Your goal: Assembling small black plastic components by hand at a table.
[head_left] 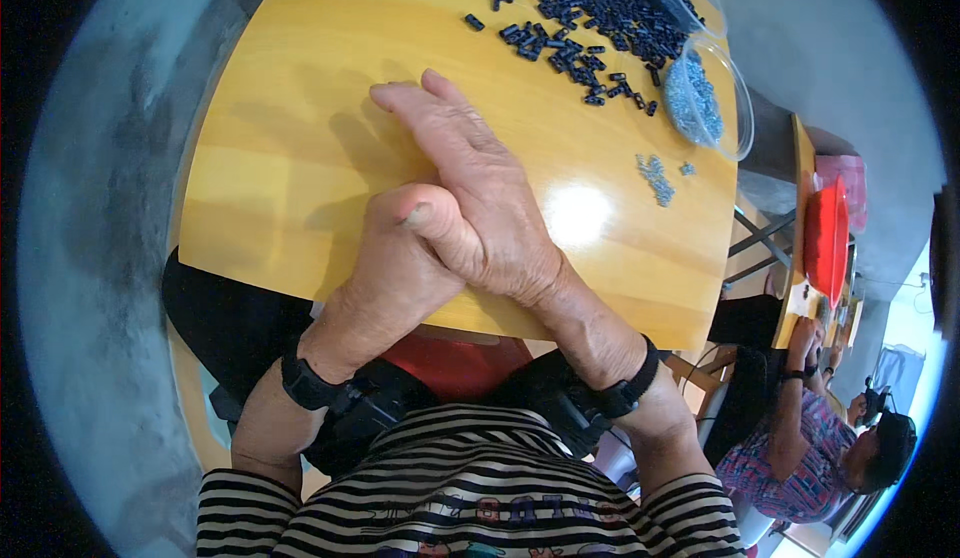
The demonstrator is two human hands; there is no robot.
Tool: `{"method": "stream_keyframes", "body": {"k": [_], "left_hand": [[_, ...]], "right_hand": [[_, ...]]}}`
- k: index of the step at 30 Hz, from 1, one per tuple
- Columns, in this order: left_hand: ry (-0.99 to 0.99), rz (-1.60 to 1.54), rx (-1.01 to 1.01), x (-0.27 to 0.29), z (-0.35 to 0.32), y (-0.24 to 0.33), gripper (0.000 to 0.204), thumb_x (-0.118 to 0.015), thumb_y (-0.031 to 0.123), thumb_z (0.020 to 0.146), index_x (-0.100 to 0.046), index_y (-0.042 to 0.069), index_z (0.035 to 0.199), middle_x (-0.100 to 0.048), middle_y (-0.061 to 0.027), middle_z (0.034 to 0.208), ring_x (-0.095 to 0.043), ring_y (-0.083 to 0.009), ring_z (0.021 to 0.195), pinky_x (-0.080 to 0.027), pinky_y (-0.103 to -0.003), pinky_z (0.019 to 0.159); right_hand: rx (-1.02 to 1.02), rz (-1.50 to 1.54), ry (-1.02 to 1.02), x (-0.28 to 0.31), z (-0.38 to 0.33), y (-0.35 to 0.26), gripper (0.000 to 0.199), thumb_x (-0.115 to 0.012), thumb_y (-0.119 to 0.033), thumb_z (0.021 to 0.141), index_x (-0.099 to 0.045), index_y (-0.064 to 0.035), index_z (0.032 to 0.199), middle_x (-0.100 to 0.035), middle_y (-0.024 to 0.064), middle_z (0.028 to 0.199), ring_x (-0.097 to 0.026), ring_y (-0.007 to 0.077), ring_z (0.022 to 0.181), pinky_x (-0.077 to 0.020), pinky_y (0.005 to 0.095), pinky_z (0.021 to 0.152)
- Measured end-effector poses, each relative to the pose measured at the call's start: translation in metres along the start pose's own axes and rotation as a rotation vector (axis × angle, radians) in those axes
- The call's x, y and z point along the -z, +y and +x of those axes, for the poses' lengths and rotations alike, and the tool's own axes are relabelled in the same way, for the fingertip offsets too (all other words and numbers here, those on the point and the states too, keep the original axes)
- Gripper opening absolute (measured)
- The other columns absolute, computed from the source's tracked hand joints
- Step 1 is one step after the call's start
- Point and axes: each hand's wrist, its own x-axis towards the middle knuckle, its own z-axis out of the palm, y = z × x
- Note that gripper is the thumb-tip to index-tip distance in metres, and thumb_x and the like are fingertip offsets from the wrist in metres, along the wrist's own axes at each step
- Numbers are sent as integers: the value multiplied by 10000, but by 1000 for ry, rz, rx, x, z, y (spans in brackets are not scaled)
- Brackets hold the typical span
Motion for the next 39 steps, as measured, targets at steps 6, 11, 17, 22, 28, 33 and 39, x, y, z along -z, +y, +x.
{"method": "stream_keyframes", "body": {"k": [6,11,17,22,28,33,39], "left_hand": [[61,93,-97,-2,4,4,229,-681,157,787,-608,-1,935,-642,-158,814,-643,-301,814,-496,-395,724],[36,171,-209,2,5,8,225,-677,134,750,-635,-3,924,-645,-163,812,-640,-337,802,-503,-404,722],[-98,235,-292,1,10,13,93,-710,109,681,-703,36,739,-642,-111,767,-637,-292,710,-508,-377,645],[-118,152,-290,3,7,6,88,-718,44,695,-672,-9,746,-561,-76,648,-562,-177,573,-433,-288,529],[-103,146,-300,3,5,2,94,-709,37,679,-690,10,767,-572,-78,655,-573,-195,581,-452,-308,538],[-84,201,-325,4,5,3,96,-690,39,679,-702,36,773,-569,-90,657,-578,-222,585,-463,-323,544],[-87,217,-312,3,7,4,85,-673,40,679,-696,44,760,-567,-96,662,-584,-241,597,-466,-333,548]], "right_hand": [[-4,-29,23,-3,-3,-5,793,-425,-672,847,-459,-29,1309,-505,202,1293,-372,419,1292,-323,454,1058],[35,0,13,-1,-3,-10,621,-394,-543,929,-480,-43,1286,-546,198,1242,-449,369,1247,-363,433,1029],[-285,796,303,36,2,-15,548,-295,-397,1013,-542,63,1181,-592,175,1161,-571,272,1096,-427,375,1003],[-370,567,325,46,-23,-2,320,-528,-250,946,-614,21,1093,-647,124,1059,-608,194,984,-484,329,860],[1,-474,232,32,-34,2,79,-623,-57,779,-640,-33,852,-626,137,835,-578,342,805,-486,416,730],[9,-551,185,28,-34,-1,127,-616,-43,791,-640,-25,915,-635,136,879,-588,316,852,-480,390,762],[-20,-479,187,32,-29,4,164,-608,-36,776,-633,-30,938,-636,127,894,-585,319,840,-481,393,753]]}}
